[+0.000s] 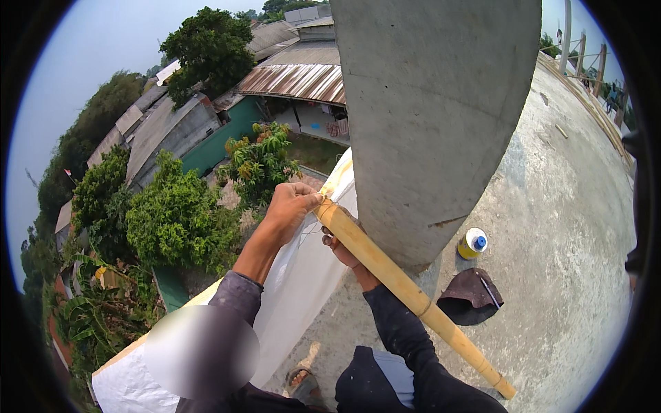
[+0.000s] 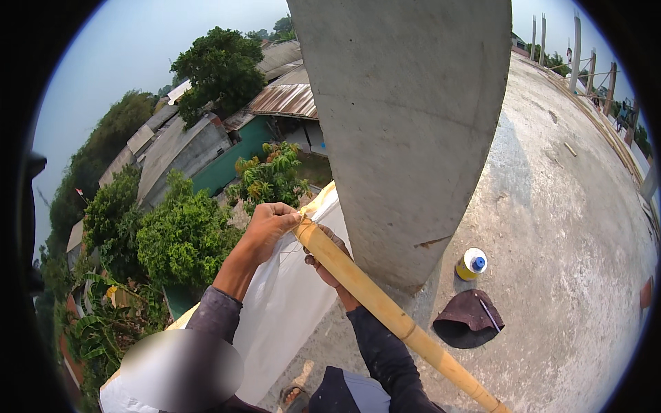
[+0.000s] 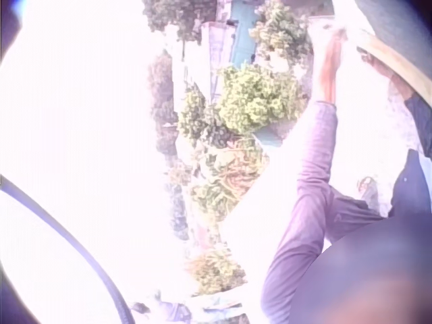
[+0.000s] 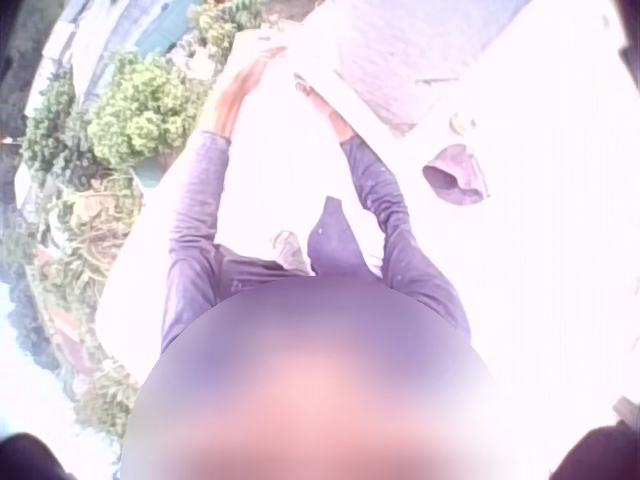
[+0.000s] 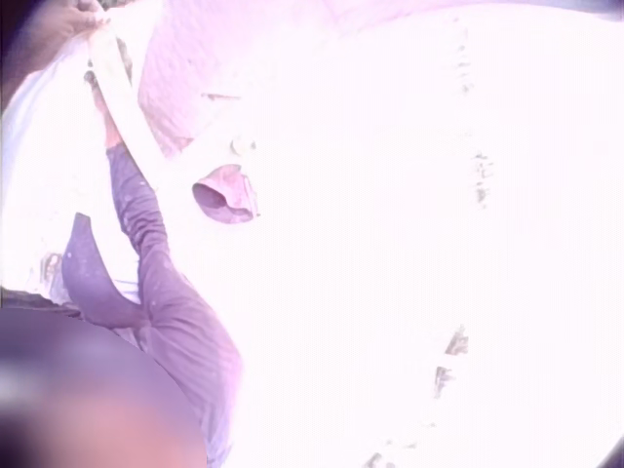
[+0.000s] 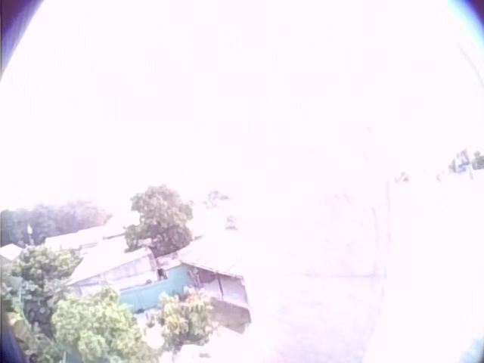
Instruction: The person secures a white tarp to a bamboo pole on a rooftop using wire and a hammer. They tie the wire around the pole and tarp, then hammer nails into the concrete to fasten the assembly in place.
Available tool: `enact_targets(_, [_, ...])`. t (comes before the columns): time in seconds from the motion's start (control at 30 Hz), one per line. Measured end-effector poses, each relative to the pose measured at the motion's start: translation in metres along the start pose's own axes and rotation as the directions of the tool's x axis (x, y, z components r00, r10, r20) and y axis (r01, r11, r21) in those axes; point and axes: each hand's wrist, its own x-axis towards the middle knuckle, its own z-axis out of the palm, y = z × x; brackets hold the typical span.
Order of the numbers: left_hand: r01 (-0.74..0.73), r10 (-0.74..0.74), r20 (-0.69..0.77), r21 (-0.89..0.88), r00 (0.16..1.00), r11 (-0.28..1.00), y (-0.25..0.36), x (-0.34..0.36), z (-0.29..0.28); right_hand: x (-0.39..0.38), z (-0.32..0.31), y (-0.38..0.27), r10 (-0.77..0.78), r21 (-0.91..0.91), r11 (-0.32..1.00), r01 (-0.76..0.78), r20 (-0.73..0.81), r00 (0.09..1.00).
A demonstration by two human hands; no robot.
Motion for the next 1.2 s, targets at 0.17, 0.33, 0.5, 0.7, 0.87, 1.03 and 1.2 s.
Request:
enact_targets(0.17, [-0.002, 0.001, -0.011, -0.042, 1.0, 0.999, 0.001, 0.0, 0.008, -0.002, 0.013, -0.008, -0.02, 0.063, 0.998, 0.018, 0.019, 1.0])
enact_targets(0.33, [0.022, -0.023, -0.01, -0.036, 1.0, 0.999, 0.001, -0.001, 0.012, -0.001, 0.008, -0.01, -0.026, -0.105, 0.994, 0.02, -0.057, 0.998])
enact_targets(0.5, [0.018, -0.018, -0.01, -0.025, 1.0, 1.0, -0.001, -0.001, 0.011, 0.0, 0.002, -0.018, -0.004, -0.083, 0.997, 0.003, -0.016, 1.0])
enact_targets(0.7, [0.003, -0.002, -0.014, 0.032, 1.0, 0.999, -0.009, 0.006, 0.012, 0.007, 0.009, -0.02, -0.252, -0.576, 0.816, 0.05, -0.277, 0.927])
enact_targets(0.87, [0.005, -0.002, -0.042, 0.074, 0.999, 0.997, -0.015, 0.016, 0.018, 0.004, 0.001, -0.018, -0.256, -0.482, 0.868, 0.121, -0.225, 0.94])
enact_targets(1.03, [-0.021, 0.029, -0.052, 0.157, 0.998, 0.987, -0.018, 0.014, 0.022, 0.0, -0.011, -0.005, -0.019, -0.051, 0.999, 0.005, -0.28, 0.96])
enact_targets(1.2, [-0.006, 0.012, -0.077, 0.076, 0.997, 0.997, -0.024, 0.014, 0.023, -0.001, -0.003, 0.015, 0.179, 0.205, 0.971, -0.125, -0.268, 0.947])
